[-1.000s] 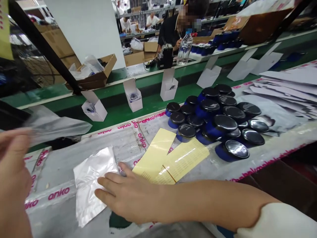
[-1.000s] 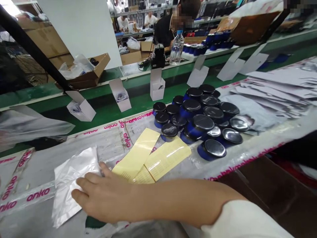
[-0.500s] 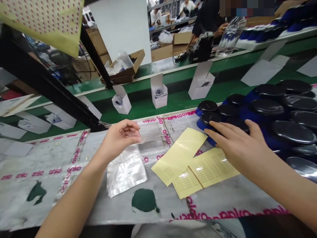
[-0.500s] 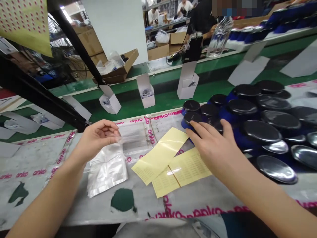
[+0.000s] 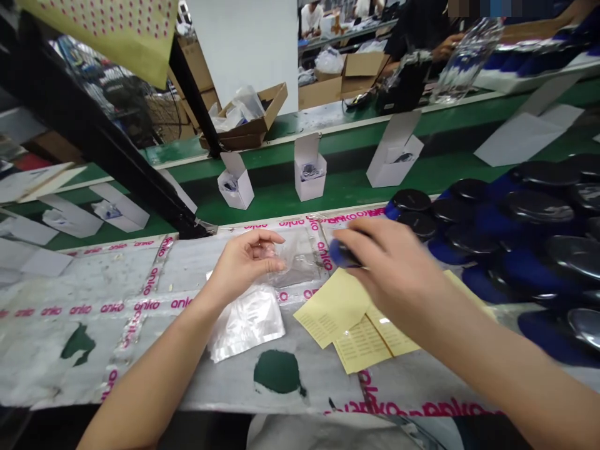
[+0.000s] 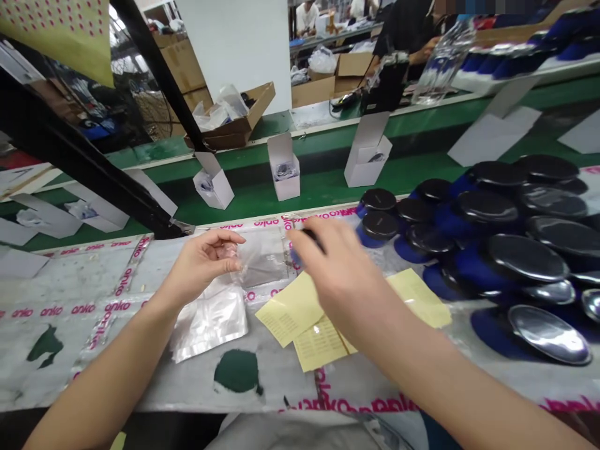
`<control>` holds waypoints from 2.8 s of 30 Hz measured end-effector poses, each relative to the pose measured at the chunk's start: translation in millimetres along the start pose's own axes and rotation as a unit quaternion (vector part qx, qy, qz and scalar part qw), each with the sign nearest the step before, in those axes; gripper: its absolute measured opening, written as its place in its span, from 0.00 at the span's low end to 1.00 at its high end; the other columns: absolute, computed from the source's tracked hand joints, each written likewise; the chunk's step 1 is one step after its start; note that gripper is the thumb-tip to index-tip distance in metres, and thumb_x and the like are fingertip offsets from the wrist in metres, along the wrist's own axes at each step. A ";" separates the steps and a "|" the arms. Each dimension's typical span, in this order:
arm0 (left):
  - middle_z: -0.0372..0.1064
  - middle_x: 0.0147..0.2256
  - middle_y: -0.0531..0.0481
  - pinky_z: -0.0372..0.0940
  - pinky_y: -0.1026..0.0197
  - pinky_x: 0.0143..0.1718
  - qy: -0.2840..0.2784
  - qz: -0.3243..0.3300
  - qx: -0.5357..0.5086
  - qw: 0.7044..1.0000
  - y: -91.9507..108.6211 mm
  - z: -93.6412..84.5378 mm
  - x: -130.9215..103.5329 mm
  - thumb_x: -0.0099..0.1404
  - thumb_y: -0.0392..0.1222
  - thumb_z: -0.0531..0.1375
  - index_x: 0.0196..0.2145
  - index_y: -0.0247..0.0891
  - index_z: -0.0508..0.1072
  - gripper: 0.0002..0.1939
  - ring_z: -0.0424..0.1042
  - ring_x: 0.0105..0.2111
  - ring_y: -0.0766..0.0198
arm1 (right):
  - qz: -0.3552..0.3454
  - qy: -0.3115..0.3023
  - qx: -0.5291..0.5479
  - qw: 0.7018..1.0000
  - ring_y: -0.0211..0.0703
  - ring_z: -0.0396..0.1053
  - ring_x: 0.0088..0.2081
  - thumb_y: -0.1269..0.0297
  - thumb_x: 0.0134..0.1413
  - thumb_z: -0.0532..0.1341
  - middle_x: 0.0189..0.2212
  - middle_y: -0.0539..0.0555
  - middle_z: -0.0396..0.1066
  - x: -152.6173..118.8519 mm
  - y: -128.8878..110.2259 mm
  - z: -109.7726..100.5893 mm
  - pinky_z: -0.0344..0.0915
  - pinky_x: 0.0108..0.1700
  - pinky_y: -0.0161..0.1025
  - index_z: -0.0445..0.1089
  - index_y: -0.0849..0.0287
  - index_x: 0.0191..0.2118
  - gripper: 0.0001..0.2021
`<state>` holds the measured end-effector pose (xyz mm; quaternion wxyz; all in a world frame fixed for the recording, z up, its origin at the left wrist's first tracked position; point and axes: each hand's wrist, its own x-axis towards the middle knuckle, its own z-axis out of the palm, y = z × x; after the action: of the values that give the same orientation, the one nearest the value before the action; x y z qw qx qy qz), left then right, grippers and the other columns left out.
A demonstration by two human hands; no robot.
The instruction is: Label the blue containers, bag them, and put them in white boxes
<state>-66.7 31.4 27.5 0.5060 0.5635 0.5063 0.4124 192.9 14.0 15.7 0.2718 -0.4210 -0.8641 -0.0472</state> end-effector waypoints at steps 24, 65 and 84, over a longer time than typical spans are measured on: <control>0.74 0.29 0.49 0.69 0.61 0.30 -0.303 -0.178 -0.136 0.926 3.1 -1.3 -21.9 0.47 0.46 0.77 0.28 0.37 0.79 0.16 0.74 0.27 0.63 | 0.331 -0.102 0.645 0.681 0.43 0.74 0.35 0.57 0.54 0.68 0.33 0.52 0.79 -4.1 -35.6 17.3 0.71 0.38 0.41 0.80 0.52 0.34 0.06; 0.74 0.46 0.44 0.69 0.55 0.48 -0.029 -0.041 -0.010 0.999 -17.3 37.4 35.1 0.59 0.45 0.70 0.57 0.42 0.58 0.34 0.75 0.44 0.58 | 0.213 -0.053 0.383 0.897 0.49 0.73 0.48 0.64 0.64 0.54 0.63 0.65 0.63 34.9 13.6 43.0 0.69 0.53 0.54 0.49 0.56 0.71 0.31; 0.66 0.16 0.59 0.53 0.70 0.15 -0.047 -0.058 0.124 0.989 33.9 24.1 52.3 0.67 0.45 0.57 0.39 0.39 0.65 0.08 0.60 0.13 0.70 | 0.109 -0.240 0.156 0.952 0.59 0.75 0.45 0.64 0.42 0.74 0.50 0.65 0.74 80.1 6.3 33.9 0.70 0.40 0.46 0.71 0.60 0.57 0.33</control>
<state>-30.3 80.2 54.9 0.4788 0.6104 0.5606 0.2895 143.1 84.8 26.8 0.1222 -0.4641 -0.8491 0.2208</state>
